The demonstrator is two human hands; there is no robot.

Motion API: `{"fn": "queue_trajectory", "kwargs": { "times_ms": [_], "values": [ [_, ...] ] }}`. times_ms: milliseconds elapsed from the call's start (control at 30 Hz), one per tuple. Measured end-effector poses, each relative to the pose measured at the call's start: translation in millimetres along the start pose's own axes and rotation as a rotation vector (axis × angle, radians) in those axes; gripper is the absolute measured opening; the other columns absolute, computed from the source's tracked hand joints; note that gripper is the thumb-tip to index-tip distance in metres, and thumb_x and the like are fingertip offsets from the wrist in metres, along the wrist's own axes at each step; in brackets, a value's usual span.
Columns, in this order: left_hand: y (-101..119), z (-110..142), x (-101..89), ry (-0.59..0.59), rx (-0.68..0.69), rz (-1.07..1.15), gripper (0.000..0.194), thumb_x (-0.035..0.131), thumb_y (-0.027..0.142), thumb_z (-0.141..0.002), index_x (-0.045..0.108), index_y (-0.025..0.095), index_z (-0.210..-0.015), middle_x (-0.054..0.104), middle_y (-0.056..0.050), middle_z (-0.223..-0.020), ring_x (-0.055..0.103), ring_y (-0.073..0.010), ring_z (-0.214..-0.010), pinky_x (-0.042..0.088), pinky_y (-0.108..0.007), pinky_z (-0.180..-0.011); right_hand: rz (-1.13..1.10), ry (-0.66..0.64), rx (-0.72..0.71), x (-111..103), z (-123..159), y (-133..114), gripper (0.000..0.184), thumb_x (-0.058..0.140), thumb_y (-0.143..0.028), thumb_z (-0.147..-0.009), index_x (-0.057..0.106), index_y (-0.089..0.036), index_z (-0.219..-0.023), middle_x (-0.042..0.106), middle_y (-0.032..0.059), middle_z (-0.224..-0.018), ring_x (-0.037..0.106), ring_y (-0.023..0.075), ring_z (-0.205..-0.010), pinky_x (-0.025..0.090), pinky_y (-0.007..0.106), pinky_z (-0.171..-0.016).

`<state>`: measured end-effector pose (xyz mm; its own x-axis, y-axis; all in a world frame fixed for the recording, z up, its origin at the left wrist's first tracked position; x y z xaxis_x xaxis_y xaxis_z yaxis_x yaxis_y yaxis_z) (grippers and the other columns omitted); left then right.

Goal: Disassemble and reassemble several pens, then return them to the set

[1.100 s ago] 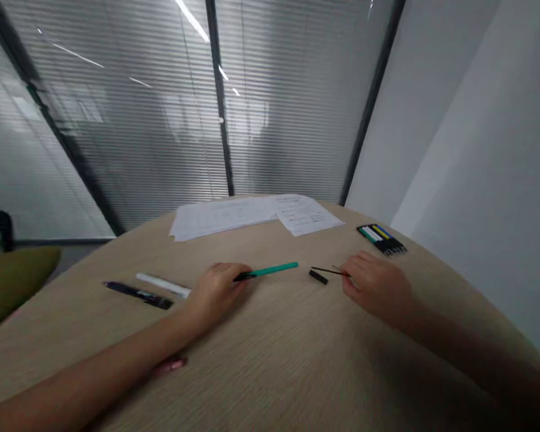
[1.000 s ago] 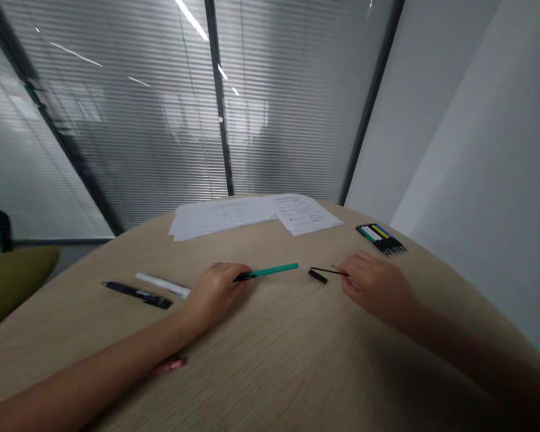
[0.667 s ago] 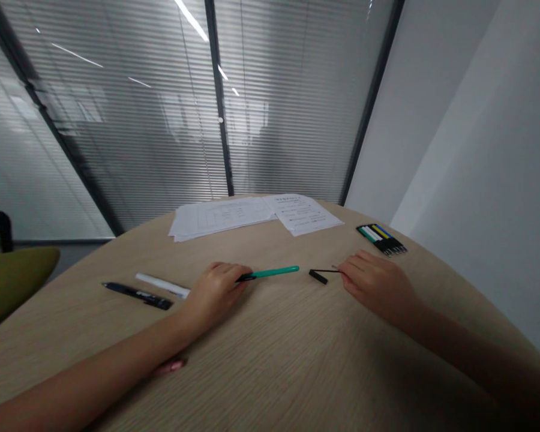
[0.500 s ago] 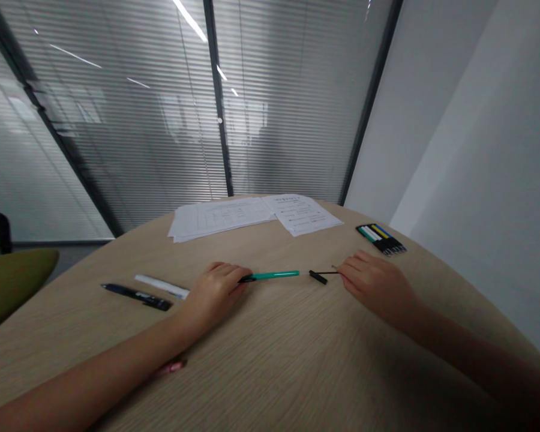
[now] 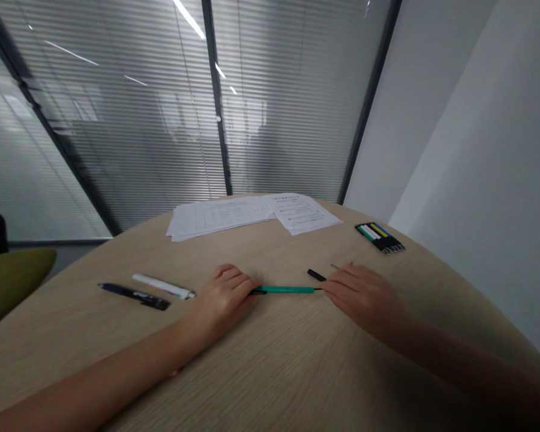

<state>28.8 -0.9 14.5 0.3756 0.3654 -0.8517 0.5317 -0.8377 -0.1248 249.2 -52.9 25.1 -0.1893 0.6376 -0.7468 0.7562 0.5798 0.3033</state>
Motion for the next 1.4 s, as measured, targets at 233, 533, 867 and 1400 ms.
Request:
{"fn": "queue_trajectory", "kwargs": {
  "times_ms": [233,533,867,1400],
  "values": [
    [-1,0,1.3,-0.020,-0.128,0.155,0.017,0.041,0.021,-0.082,0.056,0.015,-0.086,0.062,-0.003,-0.070,0.055,-0.0156,-0.066,0.042,-0.033,-0.071,-0.208,0.147,0.276,-12,1,18,0.031,0.040,-0.032,-0.084,0.047,-0.017,-0.109,0.061,0.0072,-0.095,0.055,0.0171,-0.082,0.044,0.033,-0.072],
    [-2,-3,-0.7,-0.097,-0.305,0.454,0.019,0.039,0.024,-0.082,0.055,0.018,-0.089,0.063,-0.003,-0.085,0.057,-0.0157,-0.080,0.045,-0.028,-0.070,0.104,-0.130,0.319,33,12,56,0.018,0.045,-0.018,-0.080,0.062,-0.014,-0.083,0.063,0.0081,-0.087,0.053,0.0219,-0.083,0.038,0.036,-0.072],
    [1,0,0.9,-0.110,-0.292,0.501,0.017,0.038,0.020,-0.083,0.052,0.017,-0.090,0.061,-0.003,-0.087,0.056,-0.0150,-0.083,0.044,-0.028,-0.074,0.113,-0.280,0.354,57,23,60,0.011,0.053,-0.018,-0.076,0.064,-0.016,-0.076,0.062,0.0047,-0.083,0.051,0.0186,-0.081,0.035,0.030,-0.068],
    [7,-3,-1.4,-0.070,-0.327,0.831,0.009,0.034,0.019,-0.085,0.040,0.020,-0.092,0.063,-0.006,-0.093,0.058,-0.0142,-0.087,0.046,-0.029,-0.075,0.102,-0.235,0.308,57,21,56,0.011,0.049,-0.018,-0.076,0.059,-0.016,-0.071,0.060,0.0034,-0.075,0.050,0.0181,-0.077,0.031,0.030,-0.067]
  ]
}}
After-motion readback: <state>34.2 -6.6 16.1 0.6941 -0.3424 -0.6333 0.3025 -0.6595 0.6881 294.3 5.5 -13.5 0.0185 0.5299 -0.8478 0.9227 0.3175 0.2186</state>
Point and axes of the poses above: each hand's wrist, its own z-axis away from the middle knuckle, its own x-axis out of the palm, y = z × x, the point moved 3 cm from there along -z, towards the middle knuckle
